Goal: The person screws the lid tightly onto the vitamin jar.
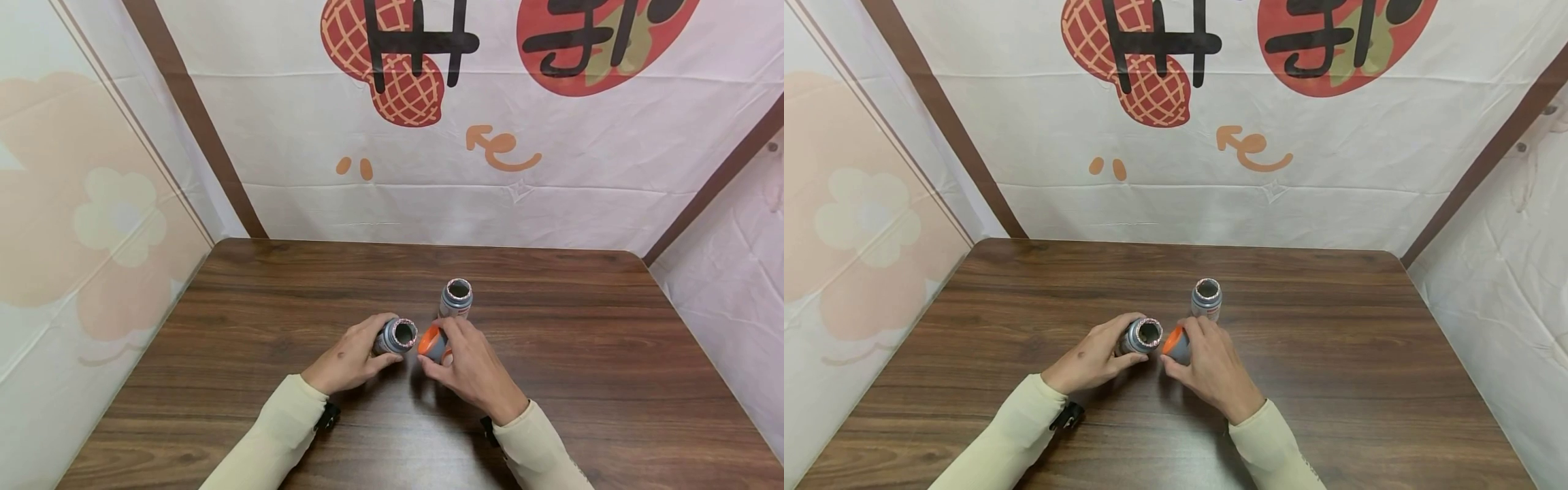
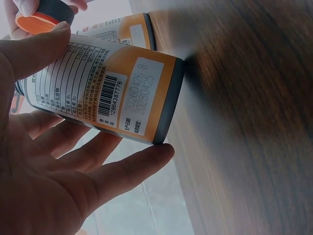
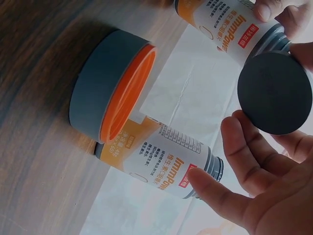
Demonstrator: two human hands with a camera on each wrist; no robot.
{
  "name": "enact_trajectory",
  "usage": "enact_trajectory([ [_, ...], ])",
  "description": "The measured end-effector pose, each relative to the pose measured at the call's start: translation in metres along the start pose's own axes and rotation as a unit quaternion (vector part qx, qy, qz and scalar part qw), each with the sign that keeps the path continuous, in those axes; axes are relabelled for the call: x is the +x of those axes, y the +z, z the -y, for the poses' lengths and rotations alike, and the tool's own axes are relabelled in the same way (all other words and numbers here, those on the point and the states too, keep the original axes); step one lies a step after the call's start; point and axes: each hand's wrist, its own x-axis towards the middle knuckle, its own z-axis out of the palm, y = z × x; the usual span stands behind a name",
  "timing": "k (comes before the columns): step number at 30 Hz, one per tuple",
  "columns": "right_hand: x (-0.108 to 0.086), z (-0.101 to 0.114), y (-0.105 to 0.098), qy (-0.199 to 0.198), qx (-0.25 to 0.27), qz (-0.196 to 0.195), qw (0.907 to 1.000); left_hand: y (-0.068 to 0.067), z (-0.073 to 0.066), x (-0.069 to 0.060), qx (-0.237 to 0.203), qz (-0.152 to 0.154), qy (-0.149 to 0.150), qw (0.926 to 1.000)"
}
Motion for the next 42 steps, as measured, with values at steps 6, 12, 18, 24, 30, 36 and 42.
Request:
enact_trajectory([
  [6, -0.0004, 0.0007, -0.0005, 0.0, -0.001, -0.002, 1.0, 0.0006, -0.0008, -0.0008, 0.001, -0.003, -0.004, 1.0],
  [12, -0.001, 0.001, -0.0009, 0.002, 0.003, -0.003, 1.0, 0.0014, -0.0005, -0.001, 0.003, -0.003, -0.003, 1.0],
  [18, -0.0012, 0.0016, -0.0012, 0.006, 0.006, -0.001, 1.0, 0.001, -0.0012, -0.001, 0.001, -0.002, -0.006, 1.0],
  [24, -0.0015, 0.0014, -0.0002, 0.001, 0.003, -0.003, 1.0, 0.0006, -0.0016, -0.0014, 0.001, -0.001, -0.008, 1.0],
  [30, -0.0018, 0.0025, -0.0003, 0.003, 0.013, -0.005, 0.9999, 0.0002, -0.002, -0.0018, -0.003, 0.001, -0.009, 1.0],
  [36, -0.0026, 0.0028, 0.0002, 0.008, 0.029, -0.016, 0.9994, 0.0005, -0.0023, -0.0016, -0.005, 0.001, -0.007, 1.0],
  [42, -0.0021, 0.003, -0.001, 0.001, 0.025, -0.018, 0.9995, 0.0008, -0.0024, -0.0015, -0.003, -0.002, -0.004, 1.0],
])
